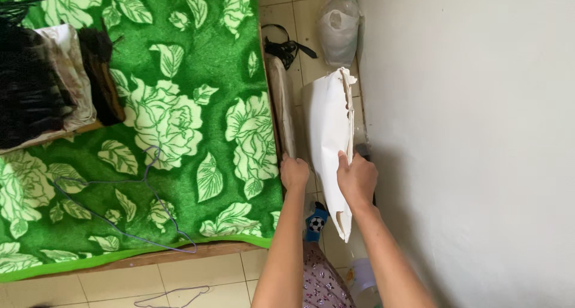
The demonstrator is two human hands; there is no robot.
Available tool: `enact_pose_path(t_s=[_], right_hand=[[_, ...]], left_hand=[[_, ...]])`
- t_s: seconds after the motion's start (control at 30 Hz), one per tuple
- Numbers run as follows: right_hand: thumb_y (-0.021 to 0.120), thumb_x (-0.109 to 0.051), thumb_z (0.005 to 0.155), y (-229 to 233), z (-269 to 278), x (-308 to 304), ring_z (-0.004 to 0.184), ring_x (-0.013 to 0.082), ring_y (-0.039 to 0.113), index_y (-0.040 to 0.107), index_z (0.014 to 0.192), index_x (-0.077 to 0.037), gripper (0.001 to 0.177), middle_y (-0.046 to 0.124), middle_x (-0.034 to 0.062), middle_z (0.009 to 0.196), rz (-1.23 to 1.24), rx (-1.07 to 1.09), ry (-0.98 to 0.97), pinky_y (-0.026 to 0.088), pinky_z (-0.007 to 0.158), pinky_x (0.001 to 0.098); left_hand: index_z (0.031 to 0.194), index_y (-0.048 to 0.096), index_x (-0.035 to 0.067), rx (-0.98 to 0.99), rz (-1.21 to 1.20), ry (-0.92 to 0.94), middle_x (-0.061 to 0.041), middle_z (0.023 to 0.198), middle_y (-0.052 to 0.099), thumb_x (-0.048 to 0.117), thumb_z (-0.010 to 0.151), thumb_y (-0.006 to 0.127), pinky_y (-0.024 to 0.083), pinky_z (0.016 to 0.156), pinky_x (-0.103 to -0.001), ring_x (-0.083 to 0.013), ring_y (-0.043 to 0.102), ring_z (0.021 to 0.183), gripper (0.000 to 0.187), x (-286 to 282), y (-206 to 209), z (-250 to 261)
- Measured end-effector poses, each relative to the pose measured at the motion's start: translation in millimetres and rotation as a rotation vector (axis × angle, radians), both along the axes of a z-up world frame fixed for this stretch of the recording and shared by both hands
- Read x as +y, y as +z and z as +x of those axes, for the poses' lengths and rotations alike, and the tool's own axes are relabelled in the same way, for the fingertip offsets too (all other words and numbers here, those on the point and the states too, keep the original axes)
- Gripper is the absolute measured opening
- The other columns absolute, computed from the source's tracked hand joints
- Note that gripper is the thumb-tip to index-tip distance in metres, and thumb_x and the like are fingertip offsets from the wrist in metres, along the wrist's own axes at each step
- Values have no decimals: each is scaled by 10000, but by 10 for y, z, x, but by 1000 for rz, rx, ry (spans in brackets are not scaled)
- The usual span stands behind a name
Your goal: The person organizes items in a bedroom by placing folded patterned fabric into a white paper bag, discarding cardboard and plastic debris, and moving a blue jacket from a hanger to the floor. The person also picks up a plastic bag and a hanger from the floor.
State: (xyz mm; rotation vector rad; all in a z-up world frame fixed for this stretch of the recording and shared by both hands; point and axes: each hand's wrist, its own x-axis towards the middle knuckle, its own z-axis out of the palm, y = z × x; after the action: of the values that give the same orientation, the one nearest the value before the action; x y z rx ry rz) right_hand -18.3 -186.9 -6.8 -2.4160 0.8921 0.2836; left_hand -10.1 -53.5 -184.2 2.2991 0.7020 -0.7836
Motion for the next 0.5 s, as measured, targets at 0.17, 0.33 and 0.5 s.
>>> enact_pose_path(t_s=[0.17,0.33,0.5], right_hand=[[638,-308,957,-36,-37,-33,729,447,695,767,1029,-12,332,701,259,741,11,6,5,554,733,524],[622,-295,964,-96,-129,-127,695,424,707,758,1054,-12,327,701,252,722,95,-4,-10,568,713,489],[607,-300,980,-55,-215,-261,684,392,728,757,1049,-10,334,710,235,727,122,47,-8,581,702,466]], left_hand=[[1392,451,-41,53,167,-319,-236,1337,588,258,954,620,565,927,-444,-371,636,1185,556,-223,58,126],[1472,370,-6,201,168,-328,-232,1181,669,267,960,638,576,870,-441,-364,693,1039,638,-361,-1,90],[1450,441,-16,114,151,-319,-224,985,754,211,988,598,588,829,-461,-357,742,916,538,-378,-104,-77]])
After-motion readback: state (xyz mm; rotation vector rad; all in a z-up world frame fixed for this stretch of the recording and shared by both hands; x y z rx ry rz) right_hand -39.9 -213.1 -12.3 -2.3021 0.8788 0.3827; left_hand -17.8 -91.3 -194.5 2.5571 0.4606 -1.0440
